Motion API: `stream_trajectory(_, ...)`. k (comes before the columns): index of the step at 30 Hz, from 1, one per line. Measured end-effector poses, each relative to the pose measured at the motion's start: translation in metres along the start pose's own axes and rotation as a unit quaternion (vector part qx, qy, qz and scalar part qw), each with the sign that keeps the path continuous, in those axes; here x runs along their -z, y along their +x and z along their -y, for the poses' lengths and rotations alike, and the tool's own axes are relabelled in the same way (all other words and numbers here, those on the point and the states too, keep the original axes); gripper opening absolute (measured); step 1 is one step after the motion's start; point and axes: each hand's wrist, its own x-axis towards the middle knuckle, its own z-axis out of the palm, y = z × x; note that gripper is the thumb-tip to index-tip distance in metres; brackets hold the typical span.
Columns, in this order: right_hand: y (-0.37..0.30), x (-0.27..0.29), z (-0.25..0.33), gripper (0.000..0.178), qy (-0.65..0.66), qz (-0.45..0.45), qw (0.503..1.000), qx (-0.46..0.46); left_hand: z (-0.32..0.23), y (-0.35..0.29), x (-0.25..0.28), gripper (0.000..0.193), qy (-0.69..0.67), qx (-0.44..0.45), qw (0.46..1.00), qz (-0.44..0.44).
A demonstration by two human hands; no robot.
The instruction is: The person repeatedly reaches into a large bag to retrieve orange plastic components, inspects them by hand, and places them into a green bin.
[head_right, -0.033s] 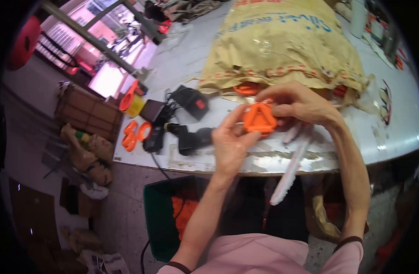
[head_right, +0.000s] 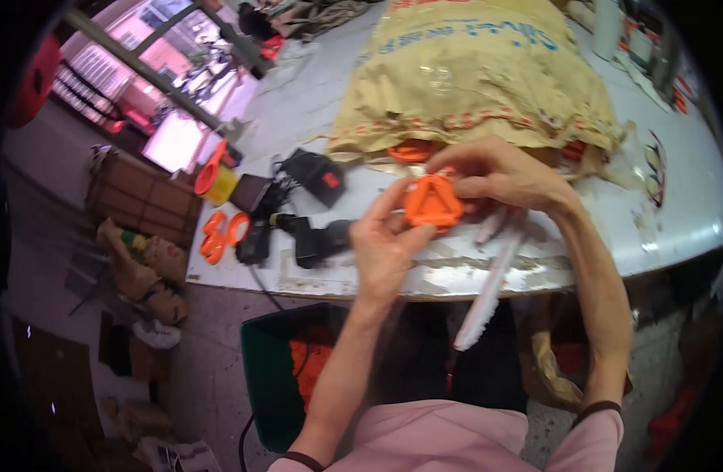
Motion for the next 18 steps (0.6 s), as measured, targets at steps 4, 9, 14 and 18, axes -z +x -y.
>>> stream_trajectory(4, 0.008, -0.008, 0.002, 0.035, 0.008, 0.006, 1.0, -0.009, -0.009, -0.004, 0.009, 0.058, -0.004, 0.001, 1.0, 0.001)
stream_trajectory(9, 0.006, -0.006, -0.001, 0.041, 0.061, 0.029, 0.998, -0.016, -0.011, -0.005, 0.006, 0.059, 0.029, -0.01, 1.0, -0.002)
stream_trajectory(14, 0.004, 0.001, -0.008, 0.044, 0.032, 0.043, 0.999, -0.002, -0.007, -0.005, 0.002, 0.059, 0.058, -0.018, 0.998, 0.001)
stream_trajectory(18, 0.004, -0.001, -0.006, 0.044, 0.035, 0.044, 0.998, 0.004, -0.007, -0.006, 0.004, 0.059, 0.059, -0.019, 0.998, -0.002)
